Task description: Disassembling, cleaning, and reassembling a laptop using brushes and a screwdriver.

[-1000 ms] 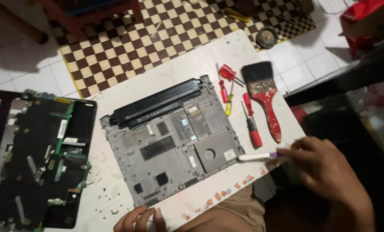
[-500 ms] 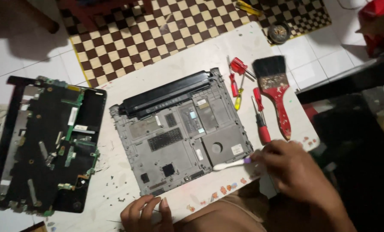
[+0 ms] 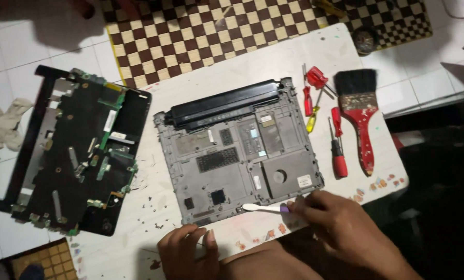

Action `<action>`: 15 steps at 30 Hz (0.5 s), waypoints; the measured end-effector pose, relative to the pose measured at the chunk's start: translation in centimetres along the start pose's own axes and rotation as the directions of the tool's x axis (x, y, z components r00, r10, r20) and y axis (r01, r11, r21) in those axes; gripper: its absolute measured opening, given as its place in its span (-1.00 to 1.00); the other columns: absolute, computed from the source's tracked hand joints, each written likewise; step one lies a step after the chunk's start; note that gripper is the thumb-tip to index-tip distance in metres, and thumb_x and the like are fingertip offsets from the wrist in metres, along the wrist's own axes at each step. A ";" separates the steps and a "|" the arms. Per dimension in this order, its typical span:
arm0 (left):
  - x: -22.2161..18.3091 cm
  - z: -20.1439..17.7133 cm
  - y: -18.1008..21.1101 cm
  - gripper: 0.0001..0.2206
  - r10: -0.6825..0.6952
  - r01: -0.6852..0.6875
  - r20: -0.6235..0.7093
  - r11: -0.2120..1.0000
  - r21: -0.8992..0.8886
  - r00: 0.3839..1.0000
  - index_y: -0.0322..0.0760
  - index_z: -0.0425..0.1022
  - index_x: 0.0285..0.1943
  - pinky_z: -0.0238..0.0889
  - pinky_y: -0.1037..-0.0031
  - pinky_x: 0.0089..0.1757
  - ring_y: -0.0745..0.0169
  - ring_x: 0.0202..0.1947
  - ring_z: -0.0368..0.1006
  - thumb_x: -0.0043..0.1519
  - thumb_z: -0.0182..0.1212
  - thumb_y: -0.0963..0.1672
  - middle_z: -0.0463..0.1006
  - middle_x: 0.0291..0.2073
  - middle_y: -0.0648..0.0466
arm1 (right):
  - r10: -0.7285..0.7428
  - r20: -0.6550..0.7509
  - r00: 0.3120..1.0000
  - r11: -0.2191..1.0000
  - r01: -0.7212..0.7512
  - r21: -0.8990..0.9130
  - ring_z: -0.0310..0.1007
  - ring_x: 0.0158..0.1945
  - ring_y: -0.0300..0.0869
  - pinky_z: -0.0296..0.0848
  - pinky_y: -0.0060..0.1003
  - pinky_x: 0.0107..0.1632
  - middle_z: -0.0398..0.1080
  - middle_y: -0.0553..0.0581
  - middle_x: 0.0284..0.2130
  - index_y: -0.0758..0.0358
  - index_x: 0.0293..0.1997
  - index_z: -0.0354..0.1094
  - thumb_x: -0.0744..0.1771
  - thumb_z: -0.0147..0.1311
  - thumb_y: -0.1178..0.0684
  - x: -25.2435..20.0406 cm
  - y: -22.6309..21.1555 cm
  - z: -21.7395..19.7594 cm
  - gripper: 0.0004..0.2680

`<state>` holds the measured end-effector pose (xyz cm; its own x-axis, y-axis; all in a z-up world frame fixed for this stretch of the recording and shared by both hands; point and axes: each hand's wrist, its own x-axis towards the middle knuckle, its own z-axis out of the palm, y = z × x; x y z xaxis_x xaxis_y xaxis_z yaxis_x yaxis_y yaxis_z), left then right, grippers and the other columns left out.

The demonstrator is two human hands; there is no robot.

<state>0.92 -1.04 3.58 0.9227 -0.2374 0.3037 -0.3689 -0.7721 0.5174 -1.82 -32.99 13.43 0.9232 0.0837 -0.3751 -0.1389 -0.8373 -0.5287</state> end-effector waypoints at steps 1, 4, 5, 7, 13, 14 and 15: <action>0.1 0.0 0.0 -0.86 -0.005 0.005 -0.005 1.000 0.004 1.000 -0.13 0.50 -0.32 0.28 0.25 -0.06 0.07 -0.17 0.41 0.10 0.31 -0.05 0.46 -0.18 0.09 | -0.008 0.003 1.000 1.000 0.008 -0.001 0.61 -0.36 -0.10 0.59 -0.21 -0.30 0.53 -0.04 -0.21 -0.10 0.06 0.58 0.15 0.26 0.12 -0.1 0.6 0.1 -0.62; 0.1 -0.4 0.8 -0.84 0.022 -0.023 -0.047 0.999 -0.022 0.999 -0.14 0.50 -0.29 0.28 0.27 -0.02 0.09 -0.15 0.39 0.02 0.38 -0.12 0.48 -0.16 0.10 | 0.037 -0.116 0.993 0.994 -0.049 -0.102 0.57 -0.32 -0.03 0.54 -0.17 -0.31 0.50 -0.07 -0.12 -0.20 0.03 0.57 0.16 0.15 0.13 -0.7 1.0 0.4 -0.62; 0.5 -0.7 1.3 -0.83 0.001 -0.002 -0.046 1.000 -0.018 0.999 -0.17 0.51 -0.28 0.27 0.26 0.00 0.10 -0.16 0.41 0.01 0.39 -0.13 0.51 -0.18 0.10 | 0.055 -0.105 0.993 0.993 -0.065 -0.095 0.55 -0.43 -0.06 0.53 -0.16 -0.39 0.49 -0.05 -0.22 -0.16 0.08 0.54 0.20 0.14 0.12 -0.6 0.0 0.5 -0.64; 1.2 -1.0 1.9 -0.82 -0.022 0.021 -0.050 1.000 -0.008 0.998 -0.19 0.52 -0.27 0.26 0.25 0.02 0.10 -0.16 0.43 0.00 0.39 -0.15 0.55 -0.19 0.10 | 0.064 -0.093 0.994 0.993 -0.072 -0.089 0.53 -0.53 -0.09 0.51 -0.16 -0.48 0.47 -0.03 -0.32 -0.13 0.12 0.50 0.24 0.14 0.11 -0.5 -0.1 0.9 -0.66; 1.7 -1.5 2.4 -0.81 -0.041 0.037 -0.061 0.998 -0.059 0.997 -0.18 0.52 -0.26 0.31 0.25 -0.04 0.09 -0.20 0.45 -0.01 0.41 -0.17 0.56 -0.22 0.12 | 0.079 -0.064 0.995 0.991 -0.086 -0.106 0.58 -0.45 -0.10 0.54 -0.15 -0.38 0.54 -0.08 -0.24 -0.23 0.12 0.50 0.19 0.14 0.08 0.0 -0.9 0.9 -0.61; 1.5 -1.3 2.4 -0.81 -0.054 0.051 -0.047 0.997 -0.061 0.997 -0.16 0.51 -0.26 0.29 0.26 -0.04 0.11 -0.20 0.45 0.00 0.40 -0.15 0.55 -0.22 0.14 | 0.036 -0.040 0.999 0.994 -0.040 -0.097 0.59 -0.42 -0.10 0.56 -0.18 -0.37 0.53 -0.11 -0.21 -0.25 0.16 0.48 0.17 0.16 0.09 0.0 0.0 1.3 -0.56; 1.2 -1.3 2.3 -0.81 -0.070 0.067 -0.031 0.996 -0.064 0.997 -0.14 0.49 -0.25 0.27 0.27 -0.05 0.13 -0.20 0.44 0.01 0.39 -0.14 0.54 -0.22 0.15 | -0.006 -0.013 1.000 0.996 0.005 -0.088 0.60 -0.40 -0.11 0.58 -0.20 -0.35 0.53 -0.13 -0.17 -0.27 0.20 0.46 0.14 0.18 0.11 0.0 0.8 1.7 -0.52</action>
<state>1.08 -2.35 6.14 0.9422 -0.1646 0.2917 -0.3122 -0.7471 0.5868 -2.56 -32.73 11.68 0.9288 0.0816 -0.3616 -0.1021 -0.8814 -0.4613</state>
